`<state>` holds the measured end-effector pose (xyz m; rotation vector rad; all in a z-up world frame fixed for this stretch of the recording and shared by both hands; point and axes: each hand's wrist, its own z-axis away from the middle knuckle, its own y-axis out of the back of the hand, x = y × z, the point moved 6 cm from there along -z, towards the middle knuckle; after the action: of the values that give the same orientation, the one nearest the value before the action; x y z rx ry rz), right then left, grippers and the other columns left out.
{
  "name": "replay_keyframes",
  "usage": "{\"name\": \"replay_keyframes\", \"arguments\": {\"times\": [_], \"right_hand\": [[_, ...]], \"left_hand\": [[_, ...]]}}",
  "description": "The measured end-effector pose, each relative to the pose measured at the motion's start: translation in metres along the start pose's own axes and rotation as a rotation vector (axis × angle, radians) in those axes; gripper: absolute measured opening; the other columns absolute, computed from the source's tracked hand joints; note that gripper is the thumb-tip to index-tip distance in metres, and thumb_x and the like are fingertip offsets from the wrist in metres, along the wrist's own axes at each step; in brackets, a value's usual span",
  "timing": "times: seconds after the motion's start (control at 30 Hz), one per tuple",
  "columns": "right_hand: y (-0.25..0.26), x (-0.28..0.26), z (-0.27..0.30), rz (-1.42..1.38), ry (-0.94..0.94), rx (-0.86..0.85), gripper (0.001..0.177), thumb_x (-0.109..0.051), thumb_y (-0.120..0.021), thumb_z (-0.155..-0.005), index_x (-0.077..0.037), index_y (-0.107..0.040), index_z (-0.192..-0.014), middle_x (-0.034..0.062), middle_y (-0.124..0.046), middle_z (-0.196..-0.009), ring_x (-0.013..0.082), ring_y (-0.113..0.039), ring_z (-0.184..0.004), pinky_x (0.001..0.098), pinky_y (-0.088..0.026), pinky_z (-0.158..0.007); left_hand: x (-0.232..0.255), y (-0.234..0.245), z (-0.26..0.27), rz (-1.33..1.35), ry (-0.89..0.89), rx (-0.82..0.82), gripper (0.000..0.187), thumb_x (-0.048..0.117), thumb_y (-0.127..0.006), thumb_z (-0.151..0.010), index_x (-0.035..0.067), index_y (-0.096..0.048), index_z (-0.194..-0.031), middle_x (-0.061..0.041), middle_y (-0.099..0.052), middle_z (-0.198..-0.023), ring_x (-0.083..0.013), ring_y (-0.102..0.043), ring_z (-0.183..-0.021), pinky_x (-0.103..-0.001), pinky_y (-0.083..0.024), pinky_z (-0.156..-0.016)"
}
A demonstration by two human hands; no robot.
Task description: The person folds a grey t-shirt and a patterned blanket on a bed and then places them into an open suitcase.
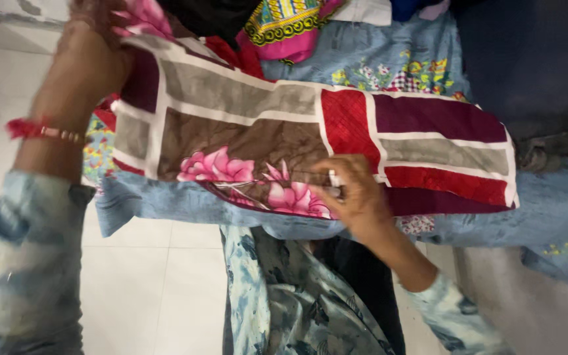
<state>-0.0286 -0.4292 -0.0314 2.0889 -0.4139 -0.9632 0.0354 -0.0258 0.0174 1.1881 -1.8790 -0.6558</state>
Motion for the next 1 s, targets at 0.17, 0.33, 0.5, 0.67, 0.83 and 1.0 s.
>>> {"name": "replay_keyframes", "arguments": {"times": [0.17, 0.33, 0.5, 0.67, 0.83, 1.0], "right_hand": [[0.043, 0.051, 0.025, 0.107, 0.013, 0.057, 0.031, -0.021, -0.084, -0.083, -0.010, -0.070, -0.109, 0.0073, -0.070, -0.109, 0.0256, -0.064, -0.110, 0.0412, -0.052, -0.098], [0.049, 0.059, 0.036, 0.048, 0.098, 0.024, 0.032, -0.018, -0.081, -0.084, -0.007, -0.071, -0.113, 0.0085, -0.070, -0.115, 0.0287, -0.063, -0.115, 0.0417, -0.051, -0.100], [0.052, 0.065, 0.039, 0.068, 0.078, 0.048, 0.031, -0.015, -0.078, -0.088, -0.008, -0.070, -0.118, 0.0098, -0.070, -0.119, 0.0294, -0.063, -0.118, 0.0423, -0.051, -0.104], [0.059, 0.073, 0.042, 0.131, 0.017, 0.044, 0.033, -0.014, -0.076, -0.089, -0.006, -0.070, -0.120, 0.0105, -0.070, -0.118, 0.0296, -0.063, -0.114, 0.0429, -0.050, -0.101], [0.064, 0.072, 0.045, 0.191, 0.032, 0.097, 0.023, -0.010, -0.074, -0.092, -0.009, -0.072, -0.116, 0.0070, -0.071, -0.115, 0.0260, -0.065, -0.112, 0.0418, -0.051, -0.099], [0.073, 0.072, 0.052, 0.174, -0.012, 0.175, 0.022, -0.009, -0.076, -0.090, -0.010, -0.075, -0.112, 0.0082, -0.068, -0.112, 0.0281, -0.063, -0.106, 0.0390, -0.053, -0.094]], "left_hand": [[0.156, 0.057, 0.046, -0.369, -0.205, -0.005, 0.068, 0.004, -0.062, -0.091, -0.003, -0.042, -0.156, -0.034, -0.038, -0.157, -0.0554, -0.037, -0.144, -0.060, -0.026, -0.123], [0.189, 0.031, 0.047, -0.279, -0.201, -0.068, 0.044, 0.022, -0.068, -0.097, 0.007, -0.061, -0.138, -0.027, -0.048, -0.151, -0.0474, -0.041, -0.143, -0.058, -0.025, -0.124], [0.135, -0.004, 0.055, -0.185, -0.094, -0.127, 0.044, 0.034, -0.071, -0.094, 0.009, -0.069, -0.130, -0.025, -0.055, -0.146, -0.0432, -0.045, -0.143, -0.060, -0.029, -0.120], [0.145, -0.017, 0.079, -0.384, -0.119, -0.002, 0.041, 0.028, -0.074, -0.093, 0.006, -0.070, -0.127, -0.022, -0.060, -0.140, -0.0380, -0.049, -0.137, -0.061, -0.033, -0.114], [0.219, -0.081, 0.111, 0.011, -0.263, -0.197, 0.043, 0.024, -0.071, -0.092, 0.009, -0.068, -0.132, -0.017, -0.058, -0.140, -0.0368, -0.048, -0.134, -0.052, -0.036, -0.113], [0.234, -0.097, 0.106, 0.107, -0.390, -0.161, 0.041, 0.017, -0.068, -0.086, 0.009, -0.069, -0.127, -0.011, -0.061, -0.143, -0.0323, -0.050, -0.136, -0.050, -0.037, -0.116]]}}
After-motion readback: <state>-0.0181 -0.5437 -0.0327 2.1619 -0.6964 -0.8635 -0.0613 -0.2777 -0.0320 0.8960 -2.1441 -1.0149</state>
